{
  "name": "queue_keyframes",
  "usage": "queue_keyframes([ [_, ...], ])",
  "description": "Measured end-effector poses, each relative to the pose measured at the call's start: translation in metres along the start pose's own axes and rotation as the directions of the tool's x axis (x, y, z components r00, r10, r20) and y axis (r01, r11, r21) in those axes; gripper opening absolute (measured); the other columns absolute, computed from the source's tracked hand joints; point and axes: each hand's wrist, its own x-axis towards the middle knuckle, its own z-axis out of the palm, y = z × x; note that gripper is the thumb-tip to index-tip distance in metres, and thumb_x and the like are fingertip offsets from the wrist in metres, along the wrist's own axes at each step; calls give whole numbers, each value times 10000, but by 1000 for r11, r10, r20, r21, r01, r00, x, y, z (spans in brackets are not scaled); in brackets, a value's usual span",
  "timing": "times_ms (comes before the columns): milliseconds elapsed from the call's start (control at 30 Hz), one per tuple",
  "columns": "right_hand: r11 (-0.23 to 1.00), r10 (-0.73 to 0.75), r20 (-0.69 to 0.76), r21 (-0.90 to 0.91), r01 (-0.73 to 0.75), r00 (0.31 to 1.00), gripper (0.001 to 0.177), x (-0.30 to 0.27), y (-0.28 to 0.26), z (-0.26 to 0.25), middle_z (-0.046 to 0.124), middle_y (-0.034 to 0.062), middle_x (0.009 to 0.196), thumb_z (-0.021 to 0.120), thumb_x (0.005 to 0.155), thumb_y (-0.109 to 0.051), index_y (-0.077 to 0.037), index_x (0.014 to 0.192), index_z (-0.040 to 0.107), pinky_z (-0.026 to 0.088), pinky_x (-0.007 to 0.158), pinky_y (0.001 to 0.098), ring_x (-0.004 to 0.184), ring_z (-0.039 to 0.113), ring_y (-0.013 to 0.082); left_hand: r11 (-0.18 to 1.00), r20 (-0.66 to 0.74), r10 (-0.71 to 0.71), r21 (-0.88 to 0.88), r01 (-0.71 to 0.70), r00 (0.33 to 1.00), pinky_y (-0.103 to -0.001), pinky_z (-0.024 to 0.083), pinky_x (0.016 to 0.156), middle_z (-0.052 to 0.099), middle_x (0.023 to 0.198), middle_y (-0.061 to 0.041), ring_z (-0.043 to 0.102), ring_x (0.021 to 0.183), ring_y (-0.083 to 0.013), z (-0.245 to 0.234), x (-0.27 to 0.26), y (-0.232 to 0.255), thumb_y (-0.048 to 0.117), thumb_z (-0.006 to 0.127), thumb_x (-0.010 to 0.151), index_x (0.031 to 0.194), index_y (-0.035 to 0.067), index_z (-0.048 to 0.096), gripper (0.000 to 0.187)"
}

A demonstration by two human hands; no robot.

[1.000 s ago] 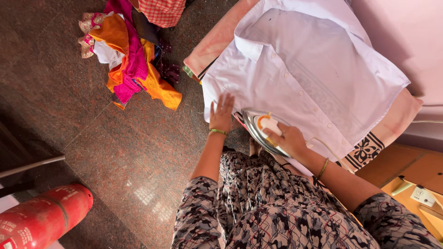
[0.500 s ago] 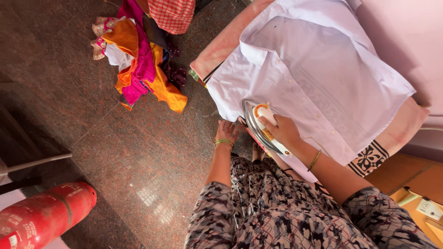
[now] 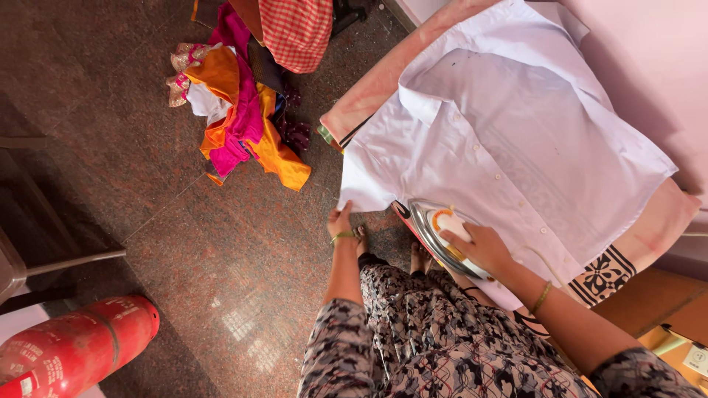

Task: The person irons a white shirt on a small table, smoothing the fabric with their hands and using an electric iron to press the body and sleeves. They adjust the shirt's position multiple times to cover different areas.

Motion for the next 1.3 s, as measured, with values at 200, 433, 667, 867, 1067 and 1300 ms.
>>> queue_keyframes([
  [200,999,-3,-1,39,3,1000,759,7,-2,0,690,187,662,567,860,-720,26,863,708,535,616,426,586,694,310,565,291,676,385,-730,677,-291,374,502,495,612,-57,417,572,-110,-17,-18,42,169,853,917,734,63,492,418],
  [433,992,53,10,116,-54,999,709,11,-1,0,731,161,671,620,862,-669,23,964,733,541,579,380,584,724,239,595,278,640,410,-691,716,-346,403,436,558,611,-97,515,500,-148,9,-30,52,351,543,1034,1322,-124,384,578],
  [667,975,-76,-56,207,86,996,686,-3,14,2,752,133,662,621,825,-644,-41,1127,750,557,560,359,560,732,232,731,230,441,468,-496,868,-404,471,610,608,852,-192,551,726,-270,-18,-38,-6,402,438,1124,1355,-100,355,559],
  [867,992,97,17,84,-98,995,724,15,-16,3,771,133,749,574,888,-683,-29,1148,745,587,605,369,628,746,236,847,237,309,372,-380,921,-401,543,943,676,1238,-202,650,1122,-278,-8,-70,-30,361,504,1095,1345,41,471,407],
  [1067,950,168,-87,280,-137,982,740,20,-40,-5,764,158,780,563,886,-687,-26,1173,732,584,666,376,682,758,262,867,-283,-141,427,256,949,-375,550,1033,626,1360,-178,644,1232,-285,7,-71,-9,230,573,1045,1358,52,536,362],
  [1300,959,198,0,205,-194,980,771,1,-10,0,770,146,783,545,846,-731,-41,1114,761,575,674,412,706,745,257,430,240,431,793,-432,870,-446,462,1064,630,1412,-17,577,1269,-260,60,-9,74,264,732,891,1378,173,620,508],
])
